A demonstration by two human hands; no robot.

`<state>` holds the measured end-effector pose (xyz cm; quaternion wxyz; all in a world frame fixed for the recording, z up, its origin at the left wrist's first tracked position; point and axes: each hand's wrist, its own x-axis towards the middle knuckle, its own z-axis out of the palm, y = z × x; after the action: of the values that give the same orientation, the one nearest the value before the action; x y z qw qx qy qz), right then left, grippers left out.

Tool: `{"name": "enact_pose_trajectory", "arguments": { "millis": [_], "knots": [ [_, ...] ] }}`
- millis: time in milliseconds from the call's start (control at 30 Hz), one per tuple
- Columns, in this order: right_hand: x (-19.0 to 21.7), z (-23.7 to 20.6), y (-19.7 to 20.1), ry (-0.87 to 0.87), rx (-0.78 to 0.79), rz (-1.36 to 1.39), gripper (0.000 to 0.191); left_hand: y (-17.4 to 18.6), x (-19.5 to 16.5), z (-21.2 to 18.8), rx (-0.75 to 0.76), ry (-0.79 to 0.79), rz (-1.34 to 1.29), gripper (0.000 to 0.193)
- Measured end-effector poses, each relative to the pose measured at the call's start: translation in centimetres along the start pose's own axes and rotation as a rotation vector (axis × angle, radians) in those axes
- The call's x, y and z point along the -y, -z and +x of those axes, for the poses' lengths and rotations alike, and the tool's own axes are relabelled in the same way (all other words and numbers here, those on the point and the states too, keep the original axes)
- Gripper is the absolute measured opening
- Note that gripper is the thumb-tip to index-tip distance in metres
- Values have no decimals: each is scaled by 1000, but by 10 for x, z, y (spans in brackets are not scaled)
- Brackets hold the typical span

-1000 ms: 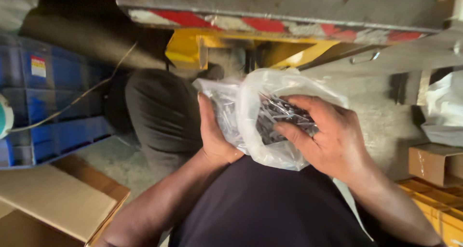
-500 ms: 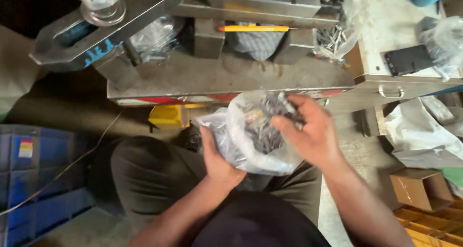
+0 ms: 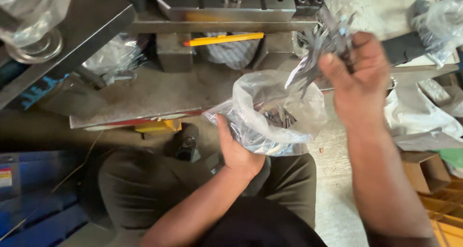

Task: The person operates a manual press machine to shape small metal pieces, repeatedly inserting each piece into the press and using a yellow tool to assist with positioning and removal. The person then collects the processed metal pieces into a plastic bag.

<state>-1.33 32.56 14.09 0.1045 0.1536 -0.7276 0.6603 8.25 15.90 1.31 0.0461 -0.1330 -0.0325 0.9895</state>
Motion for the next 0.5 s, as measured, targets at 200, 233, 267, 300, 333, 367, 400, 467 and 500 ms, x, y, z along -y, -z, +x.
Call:
{"name": "enact_pose_trajectory", "arguments": {
  "millis": [200, 233, 267, 300, 333, 367, 400, 467, 500],
  "knots": [
    [-4, 24, 28, 133, 8, -160, 36, 7, -7, -6, 87, 89, -15, 75],
    [-5, 26, 28, 139, 14, -241, 36, 9, -9, -7, 87, 104, -16, 76],
    [-5, 26, 29, 147, 20, -322, 37, 11, -10, -7, 81, 121, -21, 78],
    [-7, 26, 26, 146, 37, -405, 37, 14, -12, -7, 34, 139, -34, 78],
    [-8, 26, 24, 148, 53, -484, 37, 16, -14, -7, -10, 156, -45, 79],
    [-10, 25, 23, 281, 156, -780, 35, 19, -15, -6, -52, 172, -56, 80],
    [-12, 24, 21, 406, 267, -1071, 34, 22, -16, -5, 3, 156, -43, 78],
    [-28, 25, 12, 628, 344, -989, 33, 24, -16, -4, 115, 125, -21, 75],
    [-36, 27, 9, 740, 381, -944, 33, 24, -15, -4, 102, 113, -18, 75]
  ]
}}
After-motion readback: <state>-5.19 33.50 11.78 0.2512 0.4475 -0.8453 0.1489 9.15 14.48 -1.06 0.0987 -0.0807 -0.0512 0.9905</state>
